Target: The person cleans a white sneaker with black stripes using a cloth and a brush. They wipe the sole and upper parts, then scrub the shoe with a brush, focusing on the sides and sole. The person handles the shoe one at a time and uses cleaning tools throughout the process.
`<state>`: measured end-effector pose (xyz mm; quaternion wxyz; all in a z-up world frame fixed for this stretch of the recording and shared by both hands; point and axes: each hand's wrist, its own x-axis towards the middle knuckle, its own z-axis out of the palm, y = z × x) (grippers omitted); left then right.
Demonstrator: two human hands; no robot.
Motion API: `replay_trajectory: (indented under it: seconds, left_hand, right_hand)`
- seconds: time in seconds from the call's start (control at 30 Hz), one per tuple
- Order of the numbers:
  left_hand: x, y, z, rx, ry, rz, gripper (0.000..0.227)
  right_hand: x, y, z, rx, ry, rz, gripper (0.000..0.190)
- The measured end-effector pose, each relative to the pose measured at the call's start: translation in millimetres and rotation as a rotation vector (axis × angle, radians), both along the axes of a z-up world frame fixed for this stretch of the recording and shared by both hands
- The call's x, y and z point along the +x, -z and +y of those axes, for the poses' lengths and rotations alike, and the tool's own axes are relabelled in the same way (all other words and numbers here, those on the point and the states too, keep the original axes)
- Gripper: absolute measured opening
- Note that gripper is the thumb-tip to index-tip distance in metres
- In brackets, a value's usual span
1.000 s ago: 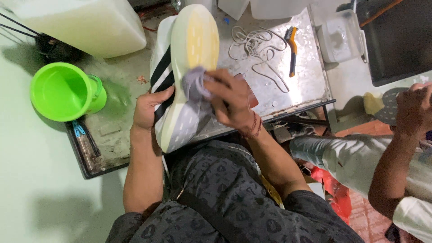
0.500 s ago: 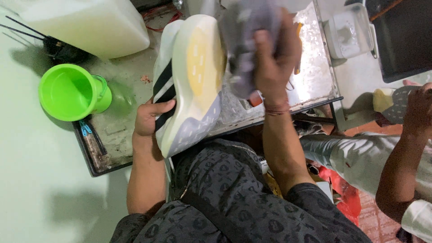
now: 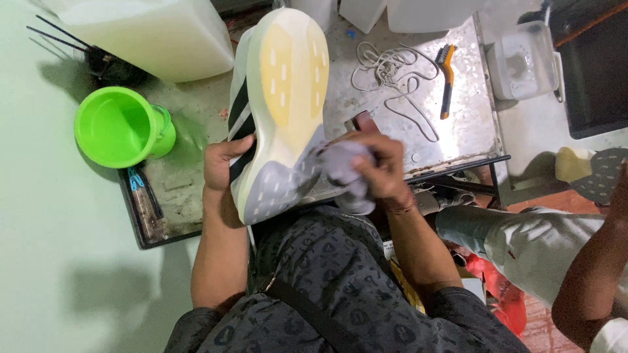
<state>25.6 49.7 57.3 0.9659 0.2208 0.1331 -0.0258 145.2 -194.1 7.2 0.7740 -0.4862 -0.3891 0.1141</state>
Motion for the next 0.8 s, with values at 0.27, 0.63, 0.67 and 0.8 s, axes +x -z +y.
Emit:
replay_trajectory:
  seconds: [0.27, 0.63, 0.67, 0.8]
  left_hand:
    - [-10, -12, 2, -0.005, -0.109, -0.009, 0.035]
    - [-10, -8, 0, -0.054, -0.096, -0.091, 0.03]
    - [-9, -17, -2, -0.034, -0.095, -0.095, 0.029]
    - [-6, -29, -5, -0.006, -0.114, -0.08, 0.03]
  right_hand:
    - [26, 36, -29, -0.058, 0.151, 0.243, 0.036]
    - [14, 25, -32, -0.264, 0.225, 0.733, 0.064]
    - [15, 23, -34, -0.377, 0.211, 0.703, 0.068]
    - [22, 24, -42, -0.755, 0.248, 0.447, 0.072]
